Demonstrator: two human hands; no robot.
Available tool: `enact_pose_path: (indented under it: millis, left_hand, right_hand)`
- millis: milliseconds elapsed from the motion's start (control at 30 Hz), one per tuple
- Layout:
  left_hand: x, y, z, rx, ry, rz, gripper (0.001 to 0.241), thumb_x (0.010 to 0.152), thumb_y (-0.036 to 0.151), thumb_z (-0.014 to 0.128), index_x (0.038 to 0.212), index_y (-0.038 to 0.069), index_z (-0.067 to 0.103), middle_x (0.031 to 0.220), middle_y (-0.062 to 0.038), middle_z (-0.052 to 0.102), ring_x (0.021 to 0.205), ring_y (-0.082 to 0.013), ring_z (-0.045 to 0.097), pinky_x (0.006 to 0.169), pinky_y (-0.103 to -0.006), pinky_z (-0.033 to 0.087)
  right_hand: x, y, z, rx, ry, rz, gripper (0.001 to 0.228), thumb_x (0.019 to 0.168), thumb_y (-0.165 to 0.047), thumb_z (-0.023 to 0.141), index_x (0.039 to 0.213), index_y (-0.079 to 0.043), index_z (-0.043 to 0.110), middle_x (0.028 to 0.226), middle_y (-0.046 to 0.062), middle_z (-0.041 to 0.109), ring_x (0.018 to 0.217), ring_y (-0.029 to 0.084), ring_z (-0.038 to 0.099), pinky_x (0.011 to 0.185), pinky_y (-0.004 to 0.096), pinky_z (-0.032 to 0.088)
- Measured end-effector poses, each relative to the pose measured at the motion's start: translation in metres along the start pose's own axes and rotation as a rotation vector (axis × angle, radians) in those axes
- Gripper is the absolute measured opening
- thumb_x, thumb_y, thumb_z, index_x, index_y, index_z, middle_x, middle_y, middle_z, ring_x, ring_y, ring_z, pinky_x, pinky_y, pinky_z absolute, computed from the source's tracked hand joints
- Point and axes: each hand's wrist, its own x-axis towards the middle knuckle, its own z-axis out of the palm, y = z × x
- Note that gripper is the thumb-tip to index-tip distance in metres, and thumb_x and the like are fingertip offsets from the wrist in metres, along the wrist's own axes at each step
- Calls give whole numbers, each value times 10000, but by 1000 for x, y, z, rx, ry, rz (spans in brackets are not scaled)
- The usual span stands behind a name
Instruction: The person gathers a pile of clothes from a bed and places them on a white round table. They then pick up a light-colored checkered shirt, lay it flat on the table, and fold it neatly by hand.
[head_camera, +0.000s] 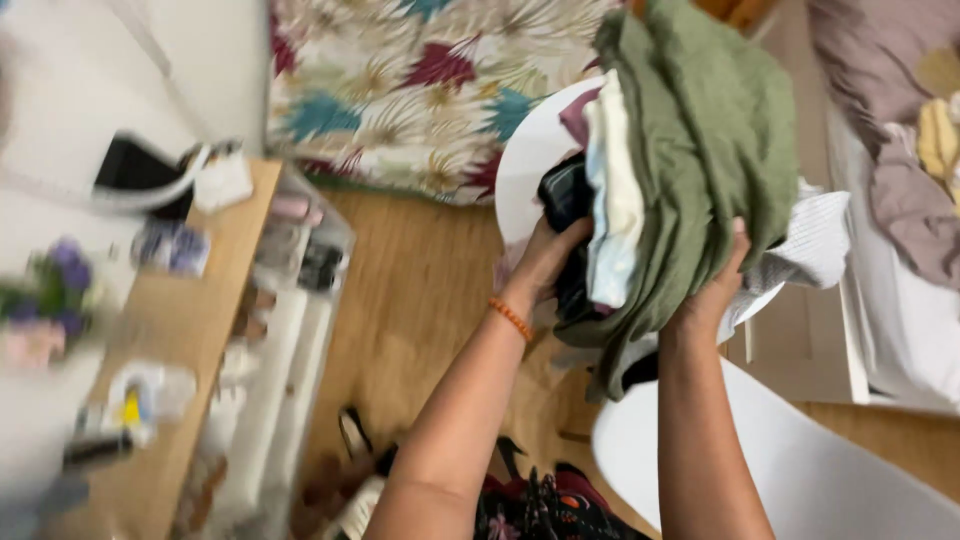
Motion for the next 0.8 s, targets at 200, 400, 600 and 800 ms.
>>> enact_pose_path:
  millis: [200, 400, 600, 800]
  left_hand:
    - [37, 55, -26, -73, -114, -163, 538, 886, 183, 690, 1372, -7, 562, 1231, -38, 670, 1076, -165, 645, 940, -322, 525]
    - [86, 97, 1, -20, -320, -265, 503, 878, 175, 700, 1329, -8, 573, 1166, -59, 670, 1021, -174, 634, 906, -325, 519]
    - [151, 9, -60, 1133, -17, -118, 866, 868, 468, 775, 1495, 18, 385, 1499, -252, 460, 1318, -446, 481, 1097, -477, 407]
    - [108, -52, -115, 1263, -393, -430, 973, 848, 452, 734, 1616, 136, 227, 1652, -239, 214, 1468, -450, 310, 1170, -511, 335]
  right_hand:
    - [-11, 27, 67, -44, 211, -171, 643, 961, -476, 636, 1398, -12, 547, 1339, 101, 655, 1200, 229, 657, 1034, 354, 528]
    - [7, 2, 93, 171, 23, -273, 624, 994, -451, 598, 1427, -6, 548, 1364, 110, 657, 1239, 247, 659, 1100, 362, 533]
    - [64, 69, 12, -196, 326, -90, 552, 904, -404, 664, 1334, -163, 415, 1251, 36, 624, 1170, 286, 633, 885, 493, 594]
    - [54, 174, -75, -1296, 158, 701, 900, 828, -510, 702, 1552, -54, 423, 1487, 193, 556, 1242, 384, 615, 932, 534, 562]
